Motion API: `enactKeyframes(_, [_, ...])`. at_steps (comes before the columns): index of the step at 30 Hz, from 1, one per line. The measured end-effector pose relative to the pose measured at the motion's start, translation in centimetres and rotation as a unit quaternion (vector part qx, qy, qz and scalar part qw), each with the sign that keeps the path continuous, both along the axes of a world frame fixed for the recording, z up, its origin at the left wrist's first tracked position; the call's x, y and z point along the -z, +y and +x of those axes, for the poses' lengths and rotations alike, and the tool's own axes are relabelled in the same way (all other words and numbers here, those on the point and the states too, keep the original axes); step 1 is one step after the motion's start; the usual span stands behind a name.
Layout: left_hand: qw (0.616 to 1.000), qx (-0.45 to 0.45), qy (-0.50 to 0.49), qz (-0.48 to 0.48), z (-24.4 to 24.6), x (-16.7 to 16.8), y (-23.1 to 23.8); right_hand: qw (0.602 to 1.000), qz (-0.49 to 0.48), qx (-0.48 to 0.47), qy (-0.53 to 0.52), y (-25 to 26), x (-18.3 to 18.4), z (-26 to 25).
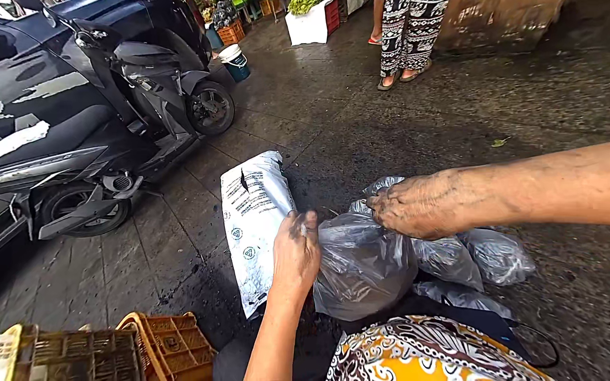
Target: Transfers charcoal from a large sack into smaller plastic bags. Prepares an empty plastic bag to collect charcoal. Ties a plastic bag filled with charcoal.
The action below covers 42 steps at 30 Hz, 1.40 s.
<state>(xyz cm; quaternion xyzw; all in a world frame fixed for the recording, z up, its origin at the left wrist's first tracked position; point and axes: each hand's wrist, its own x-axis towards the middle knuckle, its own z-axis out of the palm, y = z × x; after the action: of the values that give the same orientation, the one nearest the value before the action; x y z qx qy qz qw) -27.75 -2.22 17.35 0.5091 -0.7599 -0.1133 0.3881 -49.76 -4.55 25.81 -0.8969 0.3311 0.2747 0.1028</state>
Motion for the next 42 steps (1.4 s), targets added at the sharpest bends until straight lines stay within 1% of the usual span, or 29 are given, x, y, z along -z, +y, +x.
enactKeyframes(1, [1.000, 0.005, -0.008, 0.023, 0.3, -0.5, 0.0, 1.000, -0.004, 0.003, -0.006, 0.2, 0.0, 0.2])
enactKeyframes(3, [0.997, 0.019, 0.031, 0.064, 1.4, -1.8, 0.3, 1.000, 0.001, 0.009, -0.025, 0.1, 0.5, 0.5])
enactKeyframes(4, [0.996, 0.035, 0.055, 0.055, 2.3, -2.4, 0.5, 0.999, -0.002, 0.006, -0.046, -0.1, 1.0, 0.3])
enactKeyframes(5, [0.996, 0.062, 0.056, 0.033, 3.6, -3.0, 0.9, 0.998, -0.006, 0.003, -0.064, -0.3, 1.4, 0.1])
enactKeyframes(6, [0.995, 0.096, 0.024, 0.007, 4.8, -3.7, 1.5, 0.997, -0.009, 0.001, -0.074, -0.5, 1.6, -0.1])
enactKeyframes(8, [0.982, 0.138, -0.124, -0.025, 5.5, -5.1, 3.4, 0.996, -0.009, 0.001, -0.085, -0.6, 2.0, -0.4])
enactKeyframes(10, [0.947, 0.123, -0.290, -0.056, 4.1, -5.1, 4.7, 0.995, -0.015, -0.008, -0.101, -0.6, 2.5, -0.9])
enactKeyframes(12, [0.908, 0.089, -0.404, -0.069, 2.7, -4.4, 4.5, 0.995, -0.021, -0.007, -0.095, -0.3, 2.5, -0.7])
enactKeyframes(13, [0.895, 0.081, -0.434, -0.066, 2.4, -4.0, 4.1, 0.995, -0.029, -0.003, -0.097, -0.2, 2.6, -0.7])
enactKeyframes(15, [0.887, 0.094, -0.449, -0.061, 2.4, -3.3, 2.9, 0.994, -0.050, 0.013, -0.093, 0.4, 2.5, -0.7])
enactKeyframes(18, [0.885, 0.166, -0.428, -0.080, 3.4, -3.4, 1.6, 0.991, -0.119, 0.042, -0.051, 1.2, 2.1, -0.7])
enactKeyframes(20, [0.877, 0.193, -0.434, -0.068, 3.4, -3.7, 1.5, 0.988, -0.146, 0.048, -0.028, 1.5, 2.3, -0.4])
enactKeyframes(22, [0.864, 0.195, -0.459, -0.069, 3.2, -4.2, 1.7, 0.987, -0.149, 0.059, -0.022, 1.5, 2.2, -0.1])
enactKeyframes(24, [0.862, 0.186, -0.469, -0.033, 3.1, -4.9, 1.8, 0.991, -0.113, 0.069, -0.029, 0.7, 1.5, 0.0])
enactKeyframes(25, [0.867, 0.188, -0.461, 0.010, 3.1, -5.2, 1.9, 0.994, -0.076, 0.064, -0.052, 0.1, 1.1, -0.3])
enactKeyframes(26, [0.870, 0.193, -0.447, 0.080, 3.0, -5.7, 2.0, 0.994, -0.030, 0.050, -0.093, -0.9, 1.1, -0.9])
enactKeyframes(27, [0.868, 0.197, -0.426, 0.161, 3.0, -6.3, 2.0, 0.990, 0.033, 0.046, -0.132, -2.1, 1.3, -1.5])
enactKeyframes(28, [0.867, 0.198, -0.396, 0.228, 3.0, -6.5, 1.9, 0.978, 0.123, 0.072, -0.149, -3.1, 1.3, -2.0])
enactKeyframes(29, [0.877, 0.195, -0.350, 0.265, 3.4, -6.3, 1.7, 0.952, 0.217, 0.122, -0.180, -3.9, 1.7, -2.5])
enactKeyframes(30, [0.892, 0.185, -0.296, 0.287, 3.8, -5.8, 1.5, 0.913, 0.294, 0.176, -0.221, -4.5, 2.2, -2.9])
enactKeyframes(31, [0.902, 0.168, -0.246, 0.313, 4.0, -5.3, 1.4, 0.869, 0.351, 0.220, -0.271, -4.7, 2.9, -3.2])
enactKeyframes(32, [0.902, 0.146, -0.202, 0.353, 4.1, -5.1, 1.4, 0.837, 0.383, 0.249, -0.301, -4.7, 3.0, -3.2])
enactKeyframes(34, [0.884, 0.100, -0.113, 0.442, 4.2, -4.5, 1.3, 0.798, 0.406, 0.287, -0.341, -4.6, 3.2, -2.7])
enactKeyframes(36, [0.865, 0.055, 0.001, 0.498, 4.2, -4.1, 1.4, 0.759, 0.419, 0.339, -0.366, -4.3, 3.2, -2.0])
enactKeyframes(39, [0.844, 0.006, 0.162, 0.511, 3.9, -4.3, 1.6, 0.688, 0.417, 0.422, -0.417, -4.2, 2.4, -0.9])
enactKeyframes(40, [0.836, 0.005, 0.200, 0.511, 3.7, -4.3, 1.8, 0.670, 0.415, 0.438, -0.434, -4.3, 2.3, -0.5])
enactKeyframes(42, [0.822, 0.019, 0.229, 0.521, 3.3, -4.4, 2.5, 0.640, 0.422, 0.438, -0.469, -4.7, 2.3, -0.2])
